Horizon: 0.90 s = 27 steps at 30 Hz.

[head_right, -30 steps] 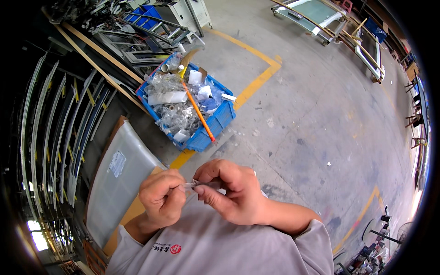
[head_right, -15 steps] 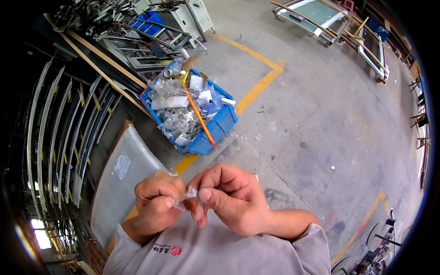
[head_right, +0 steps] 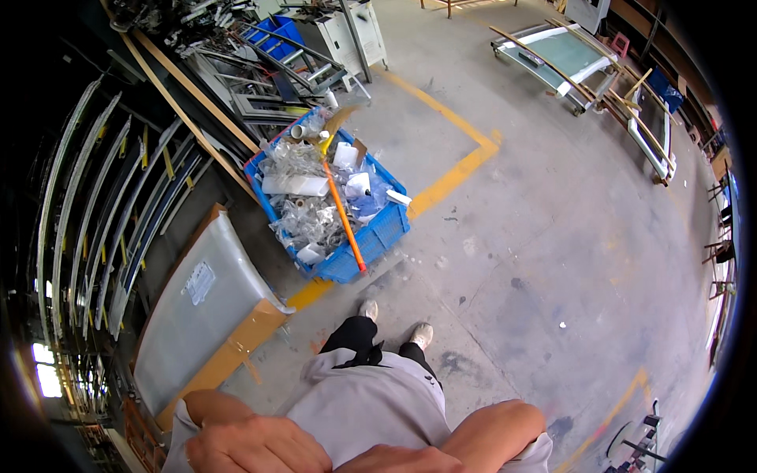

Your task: The person seals a long cardboard box using a tape dispenser, applying tape along the top seams and the ends.

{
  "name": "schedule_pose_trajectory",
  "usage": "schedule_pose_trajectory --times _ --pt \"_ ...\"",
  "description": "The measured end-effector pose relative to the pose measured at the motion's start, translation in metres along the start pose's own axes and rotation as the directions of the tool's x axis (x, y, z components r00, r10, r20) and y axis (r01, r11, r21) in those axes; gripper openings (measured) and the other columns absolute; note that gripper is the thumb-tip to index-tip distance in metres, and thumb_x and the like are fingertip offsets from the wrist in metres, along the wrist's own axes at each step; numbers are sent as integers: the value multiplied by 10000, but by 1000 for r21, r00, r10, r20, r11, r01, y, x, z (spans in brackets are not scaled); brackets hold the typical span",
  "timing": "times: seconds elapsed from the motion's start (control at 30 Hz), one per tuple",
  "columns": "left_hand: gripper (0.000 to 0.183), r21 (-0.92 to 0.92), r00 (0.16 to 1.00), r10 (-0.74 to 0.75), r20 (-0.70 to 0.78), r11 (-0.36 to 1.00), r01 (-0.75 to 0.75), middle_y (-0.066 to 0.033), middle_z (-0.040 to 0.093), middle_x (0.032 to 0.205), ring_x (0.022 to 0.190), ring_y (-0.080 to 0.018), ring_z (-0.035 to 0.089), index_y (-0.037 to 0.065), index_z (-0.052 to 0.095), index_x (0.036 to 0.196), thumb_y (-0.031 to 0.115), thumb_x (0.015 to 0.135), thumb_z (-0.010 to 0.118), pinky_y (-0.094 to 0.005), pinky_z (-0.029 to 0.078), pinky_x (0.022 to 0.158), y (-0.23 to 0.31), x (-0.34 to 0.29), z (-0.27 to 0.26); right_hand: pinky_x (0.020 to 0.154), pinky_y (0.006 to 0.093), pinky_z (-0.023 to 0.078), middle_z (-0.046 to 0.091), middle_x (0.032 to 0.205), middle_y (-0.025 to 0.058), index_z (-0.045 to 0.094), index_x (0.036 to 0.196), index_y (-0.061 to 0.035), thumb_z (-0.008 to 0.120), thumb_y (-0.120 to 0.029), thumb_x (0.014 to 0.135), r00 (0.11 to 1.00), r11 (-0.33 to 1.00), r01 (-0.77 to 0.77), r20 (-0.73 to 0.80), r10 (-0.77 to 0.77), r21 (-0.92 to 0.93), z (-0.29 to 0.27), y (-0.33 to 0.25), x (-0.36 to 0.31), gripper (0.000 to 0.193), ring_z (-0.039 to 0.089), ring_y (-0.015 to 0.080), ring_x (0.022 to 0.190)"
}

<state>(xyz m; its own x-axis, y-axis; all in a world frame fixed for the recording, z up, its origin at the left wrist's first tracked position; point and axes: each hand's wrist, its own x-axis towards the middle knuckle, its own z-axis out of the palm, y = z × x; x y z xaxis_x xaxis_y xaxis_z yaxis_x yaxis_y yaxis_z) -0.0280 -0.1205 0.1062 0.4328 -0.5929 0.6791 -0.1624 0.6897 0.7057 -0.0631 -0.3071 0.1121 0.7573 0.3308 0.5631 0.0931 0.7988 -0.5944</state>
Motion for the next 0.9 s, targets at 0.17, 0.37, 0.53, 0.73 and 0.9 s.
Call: schedule_pose_trajectory --times 0.17,0.37,0.53,0.73,0.9 --pt "195 0 981 -148 122 989 150 -183 625 743 566 -315 587 -45 637 811 93 944 601 -404 451 474 2 15 -62 712 387 581 710 878 195 656 950 45 688 -80 965 990 994 -78 -110 86 81 -9 25 24 130 706 275 763" --pt "143 -332 553 -676 -487 729 598 -93 600 784 717 -197 568 13 639 852 57 945 540 -318 464 678 -56 -73 -137 822 346 541 649 1124 197 550 1179 56 541 -182 1066 750 881 -446 -604 269 -161 -64 99 39 264 662 224 975" --pt "145 -799 160 -814 -558 579 163 -100 645 835 723 -174 589 27 643 908 124 979 562 -299 468 694 -155 -233 -246 870 369 558 671 1137 151 558 1278 27 496 -270 1088 267 703 -703 -956 118 -110 -106 168 -43 357 685 266 1050" --pt "574 -942 316 -889 -331 288 -174 -163 693 966 819 -231 601 36 648 1283 514 1011 486 -344 454 771 -162 -222 -327 801 344 572 697 1090 161 594 1203 47 523 -131 1052 -156 745 -657 -988 17 116 -56 212 -77 244 705 243 946" --pt "772 -981 635 -749 187 -107 163 -123 623 729 708 -254 487 -27 751 912 672 972 429 -370 386 689 -196 -177 -285 804 336 575 700 1046 161 609 1175 45 531 -103 1040 -277 817 -568 -958 -77 98 -14 242 -60 216 704 230 904"
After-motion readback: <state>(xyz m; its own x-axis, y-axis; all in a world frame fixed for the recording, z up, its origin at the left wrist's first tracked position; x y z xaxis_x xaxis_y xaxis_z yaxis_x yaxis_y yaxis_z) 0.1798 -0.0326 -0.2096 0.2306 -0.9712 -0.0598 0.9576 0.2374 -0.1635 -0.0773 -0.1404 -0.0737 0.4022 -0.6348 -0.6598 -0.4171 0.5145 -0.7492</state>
